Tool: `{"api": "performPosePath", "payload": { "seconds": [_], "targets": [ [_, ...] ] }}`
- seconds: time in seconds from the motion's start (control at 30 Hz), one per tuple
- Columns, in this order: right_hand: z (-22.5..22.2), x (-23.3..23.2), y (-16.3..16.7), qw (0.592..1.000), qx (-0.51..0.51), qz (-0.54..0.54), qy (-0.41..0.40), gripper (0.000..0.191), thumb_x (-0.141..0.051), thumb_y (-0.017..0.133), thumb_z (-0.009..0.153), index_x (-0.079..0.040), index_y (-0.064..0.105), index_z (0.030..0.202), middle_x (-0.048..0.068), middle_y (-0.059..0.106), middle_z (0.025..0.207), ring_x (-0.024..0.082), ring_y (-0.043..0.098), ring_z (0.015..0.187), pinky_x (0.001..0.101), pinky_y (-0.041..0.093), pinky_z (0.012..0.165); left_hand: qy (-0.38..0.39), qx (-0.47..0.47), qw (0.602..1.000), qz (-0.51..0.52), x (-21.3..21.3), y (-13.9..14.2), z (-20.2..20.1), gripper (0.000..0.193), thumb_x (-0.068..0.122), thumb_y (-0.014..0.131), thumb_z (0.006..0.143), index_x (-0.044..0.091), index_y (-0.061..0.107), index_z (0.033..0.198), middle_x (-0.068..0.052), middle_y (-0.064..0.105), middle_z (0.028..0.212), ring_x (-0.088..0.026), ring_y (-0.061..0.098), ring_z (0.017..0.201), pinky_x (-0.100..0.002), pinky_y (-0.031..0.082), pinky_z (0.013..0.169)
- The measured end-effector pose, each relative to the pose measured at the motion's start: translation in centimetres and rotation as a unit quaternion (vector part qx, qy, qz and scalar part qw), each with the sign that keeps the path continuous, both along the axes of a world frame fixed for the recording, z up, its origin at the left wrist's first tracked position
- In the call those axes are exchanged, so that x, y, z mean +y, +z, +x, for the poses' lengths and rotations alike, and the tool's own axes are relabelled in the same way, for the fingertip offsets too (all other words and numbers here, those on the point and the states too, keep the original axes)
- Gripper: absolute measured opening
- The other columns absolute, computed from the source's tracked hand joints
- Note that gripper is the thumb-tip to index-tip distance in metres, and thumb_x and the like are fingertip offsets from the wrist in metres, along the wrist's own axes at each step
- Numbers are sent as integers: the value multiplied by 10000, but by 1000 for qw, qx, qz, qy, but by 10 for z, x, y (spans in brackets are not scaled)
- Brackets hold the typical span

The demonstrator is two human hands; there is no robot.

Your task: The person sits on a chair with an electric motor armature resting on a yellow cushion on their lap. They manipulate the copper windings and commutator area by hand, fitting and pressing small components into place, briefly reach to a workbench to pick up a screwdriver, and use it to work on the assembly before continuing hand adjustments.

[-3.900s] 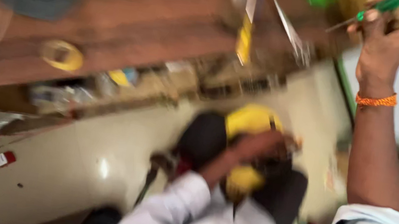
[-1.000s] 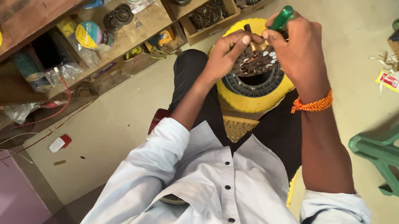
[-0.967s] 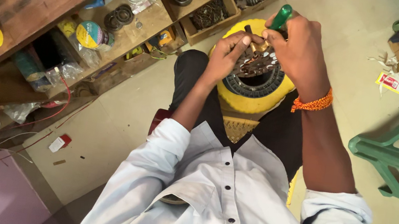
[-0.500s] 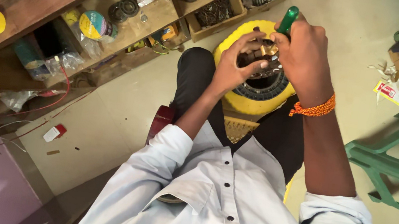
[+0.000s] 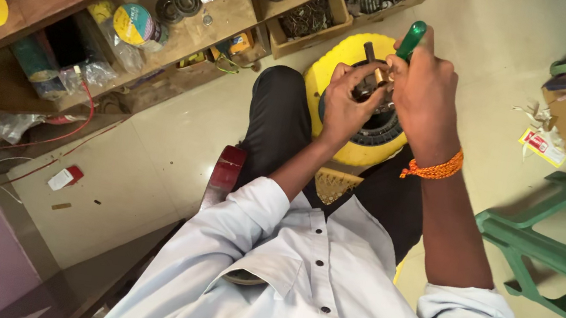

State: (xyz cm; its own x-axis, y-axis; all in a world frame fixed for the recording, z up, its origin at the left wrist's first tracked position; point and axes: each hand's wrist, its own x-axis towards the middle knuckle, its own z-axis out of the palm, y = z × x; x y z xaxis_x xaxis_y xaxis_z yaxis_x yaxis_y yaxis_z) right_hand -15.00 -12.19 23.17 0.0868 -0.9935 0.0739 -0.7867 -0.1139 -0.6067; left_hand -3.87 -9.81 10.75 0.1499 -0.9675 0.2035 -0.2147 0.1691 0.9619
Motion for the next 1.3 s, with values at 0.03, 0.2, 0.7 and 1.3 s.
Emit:
{"api": "performPosePath", "payload": {
  "seconds": [0.03, 0.2, 0.7, 1.3],
  "targets": [
    [-1, 1, -2, 1000, 2, -6, -1, 222, -75, 683, 1059, 29, 546, 1199, 234, 713, 872, 428, 715, 857, 477, 536, 670, 3, 3, 1000, 0, 0, 0, 0, 395, 117, 840, 792, 153, 744, 1173, -45, 715, 922, -191, 589, 860, -316, 541, 839],
    [-14, 13, -12, 979, -199, -26, -22, 169, -60, 627, 1102, 43, 548, 1211, 158, 770, 980, 215, 797, 922, 329, 640, 784, 0, 2, 1000, -22, -1, -1, -4, 397, 92, 830, 780, 154, 733, 1160, -35, 707, 913, -196, 579, 855, -319, 538, 835],
    [-5, 39, -30, 978, -152, -135, -42, 146, -64, 645, 1122, 17, 549, 1197, 172, 730, 978, 239, 779, 916, 341, 590, 754, 6, -5, 999, -35, -3, 7, -5, 374, 96, 829, 803, 163, 729, 1157, -22, 745, 963, -195, 572, 878, -317, 524, 857],
    [-22, 20, -12, 988, -133, -80, -16, 159, 3, 658, 1066, 23, 590, 1207, 155, 777, 979, 232, 808, 962, 350, 619, 811, 12, -5, 999, -41, -3, 3, -9, 381, 86, 814, 778, 151, 733, 1145, -33, 752, 1023, -221, 585, 896, -330, 520, 885]
  ]
}}
